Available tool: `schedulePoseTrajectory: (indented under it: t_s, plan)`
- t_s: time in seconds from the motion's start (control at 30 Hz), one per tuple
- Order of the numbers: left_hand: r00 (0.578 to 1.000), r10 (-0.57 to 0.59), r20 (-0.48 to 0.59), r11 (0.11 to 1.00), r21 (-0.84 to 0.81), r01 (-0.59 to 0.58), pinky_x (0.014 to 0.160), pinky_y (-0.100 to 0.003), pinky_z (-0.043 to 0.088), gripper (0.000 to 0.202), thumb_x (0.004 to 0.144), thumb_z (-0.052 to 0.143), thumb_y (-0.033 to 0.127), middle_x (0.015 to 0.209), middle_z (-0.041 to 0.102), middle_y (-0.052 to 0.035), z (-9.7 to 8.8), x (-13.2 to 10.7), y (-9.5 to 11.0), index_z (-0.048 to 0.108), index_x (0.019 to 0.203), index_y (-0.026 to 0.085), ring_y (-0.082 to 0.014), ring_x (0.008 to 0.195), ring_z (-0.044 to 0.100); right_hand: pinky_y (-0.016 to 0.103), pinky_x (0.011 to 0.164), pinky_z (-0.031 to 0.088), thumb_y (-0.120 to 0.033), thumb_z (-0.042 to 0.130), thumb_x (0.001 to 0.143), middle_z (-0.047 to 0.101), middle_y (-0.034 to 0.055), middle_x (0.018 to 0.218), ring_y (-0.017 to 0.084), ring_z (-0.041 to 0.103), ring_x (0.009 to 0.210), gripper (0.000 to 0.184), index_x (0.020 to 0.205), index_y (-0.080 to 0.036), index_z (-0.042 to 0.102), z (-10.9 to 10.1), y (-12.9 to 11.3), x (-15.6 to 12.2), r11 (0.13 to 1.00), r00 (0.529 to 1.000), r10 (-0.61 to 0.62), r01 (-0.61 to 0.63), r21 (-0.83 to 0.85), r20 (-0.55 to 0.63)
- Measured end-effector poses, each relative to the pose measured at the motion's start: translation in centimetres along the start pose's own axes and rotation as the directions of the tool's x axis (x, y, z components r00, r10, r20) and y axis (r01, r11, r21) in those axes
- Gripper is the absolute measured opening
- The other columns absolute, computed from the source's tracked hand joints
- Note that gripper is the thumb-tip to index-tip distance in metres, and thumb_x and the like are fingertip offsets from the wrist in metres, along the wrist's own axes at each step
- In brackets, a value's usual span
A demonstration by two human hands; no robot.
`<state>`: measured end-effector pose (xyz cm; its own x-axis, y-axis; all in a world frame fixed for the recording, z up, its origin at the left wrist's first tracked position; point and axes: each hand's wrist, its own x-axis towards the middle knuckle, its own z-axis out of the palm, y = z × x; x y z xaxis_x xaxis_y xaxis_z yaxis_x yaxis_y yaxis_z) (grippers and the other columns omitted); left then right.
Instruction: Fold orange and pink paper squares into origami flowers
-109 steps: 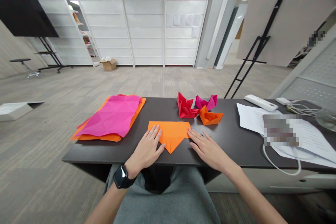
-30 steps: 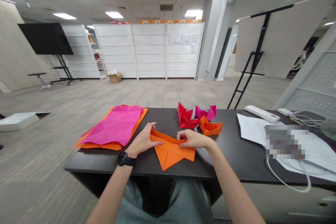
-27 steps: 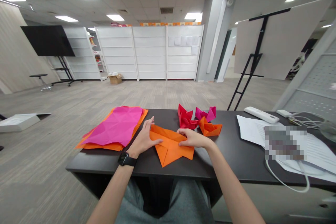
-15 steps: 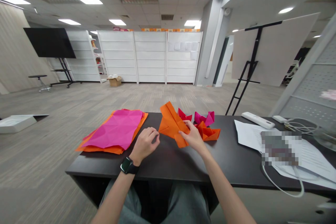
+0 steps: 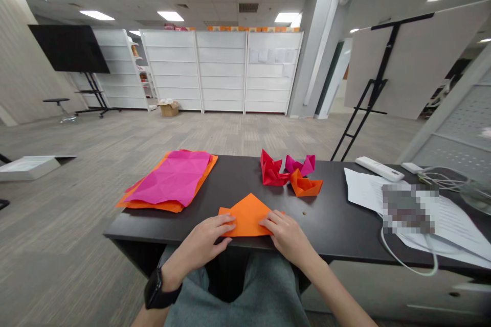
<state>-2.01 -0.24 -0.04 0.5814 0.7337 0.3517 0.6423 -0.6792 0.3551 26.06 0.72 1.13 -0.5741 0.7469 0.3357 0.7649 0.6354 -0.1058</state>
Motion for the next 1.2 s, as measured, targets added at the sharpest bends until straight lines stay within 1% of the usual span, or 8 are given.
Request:
schedulePoseTrajectory:
  t_s: [0.23, 0.37, 0.6, 0.7, 0.83, 0.93, 1.07, 1.2]
  plan:
    - [0.998, 0.047, 0.029, 0.994, 0.096, -0.050, 0.110, -0.040, 0.046, 0.038, 0.088, 0.067, 0.019, 0.140, 0.057, -0.0063, -0.3, -0.8, 0.0, 0.064, 0.125, 0.024, -0.0240, 0.129, 0.054, 0.041, 0.106, 0.047, -0.019, 0.056, 0.092, 0.063, 0.0082, 0.133, 0.026, 0.059, 0.123, 0.038, 0.129, -0.021, 0.062, -1.7, -0.1, -2.4, 0.989, 0.996, -0.057, 0.046, 0.144, 0.073]
    - [0.996, 0.086, 0.015, 0.984, 0.157, -0.087, 0.110, -0.040, 0.046, 0.050, 0.088, 0.066, 0.017, 0.143, 0.056, -0.0083, -0.2, -1.3, 0.0, 0.054, 0.137, 0.021, -0.0239, 0.129, 0.054, 0.045, 0.112, 0.042, -0.025, 0.061, 0.090, 0.054, 0.0110, 0.144, 0.028, 0.050, 0.133, 0.051, 0.141, -0.017, 0.053, -1.2, 0.2, -3.5, 0.985, 0.994, -0.085, 0.073, 0.155, 0.070]
    - [0.991, 0.136, 0.010, 0.959, 0.249, -0.135, 0.098, -0.043, 0.050, 0.031, 0.092, 0.064, 0.021, 0.125, 0.067, -0.0085, -0.3, -1.8, 0.5, 0.061, 0.123, 0.017, -0.0261, 0.110, 0.062, 0.040, 0.104, 0.050, -0.014, 0.051, 0.094, 0.060, 0.0071, 0.138, 0.025, 0.057, 0.127, 0.038, 0.130, -0.023, 0.062, 0.5, 0.5, -4.9, 0.961, 0.994, -0.112, 0.109, 0.254, -0.002]
    - [0.993, 0.120, 0.018, 0.973, 0.194, -0.121, 0.090, -0.040, 0.050, 0.023, 0.097, 0.055, 0.021, 0.116, 0.069, -0.0077, -0.6, -1.7, 0.3, 0.061, 0.119, 0.018, -0.0235, 0.100, 0.063, 0.037, 0.099, 0.053, -0.022, 0.048, 0.099, 0.069, 0.0048, 0.126, 0.023, 0.066, 0.115, 0.029, 0.119, -0.025, 0.068, 0.3, 0.8, -4.6, 0.930, 1.000, 0.006, 0.000, 0.369, -0.016]
    - [0.999, 0.001, -0.042, 0.996, 0.084, 0.002, 0.079, -0.034, 0.048, 0.020, 0.100, 0.046, 0.021, 0.093, 0.070, -0.0053, -0.5, -0.7, -0.3, 0.066, 0.102, 0.019, -0.0210, 0.086, 0.062, 0.034, 0.087, 0.054, -0.031, 0.051, 0.098, 0.076, 0.0037, 0.101, 0.022, 0.071, 0.094, 0.023, 0.096, -0.025, 0.073, -0.4, 1.0, -3.1, 0.866, 0.978, 0.208, -0.173, 0.468, -0.022]
    - [0.975, -0.183, -0.123, 0.981, -0.082, 0.174, 0.073, -0.029, 0.047, 0.017, 0.097, 0.050, 0.025, 0.088, 0.068, -0.0029, -0.1, 0.3, -0.8, 0.067, 0.097, 0.021, -0.0190, 0.081, 0.062, 0.034, 0.081, 0.052, -0.033, 0.053, 0.094, 0.072, 0.0046, 0.092, 0.022, 0.069, 0.087, 0.022, 0.088, -0.023, 0.071, -0.3, 0.9, -2.0, 0.851, 0.939, 0.336, -0.269, 0.451, -0.073]
    - [0.907, -0.397, -0.144, 0.904, -0.230, 0.359, 0.061, -0.026, 0.043, 0.012, 0.090, 0.061, 0.032, 0.072, 0.063, 0.0025, 0.2, 1.4, -1.2, 0.066, 0.092, 0.021, -0.0155, 0.063, 0.058, 0.037, 0.087, 0.049, -0.028, 0.050, 0.091, 0.071, 0.0065, 0.098, 0.024, 0.066, 0.094, 0.021, 0.096, -0.021, 0.069, 0.4, 1.3, -1.5, 0.842, 0.890, 0.442, -0.370, 0.394, -0.110]
    - [0.859, -0.478, -0.182, 0.848, -0.350, 0.398, 0.061, -0.025, 0.045, 0.017, 0.082, 0.068, 0.031, 0.072, 0.060, 0.0040, 0.6, 1.7, -1.4, 0.062, 0.093, 0.020, -0.0142, 0.061, 0.058, 0.037, 0.089, 0.049, -0.026, 0.048, 0.089, 0.071, 0.0073, 0.103, 0.024, 0.066, 0.096, 0.028, 0.111, -0.018, 0.064, 1.0, 2.0, -1.2, 0.827, 0.866, 0.490, -0.427, 0.366, -0.097]
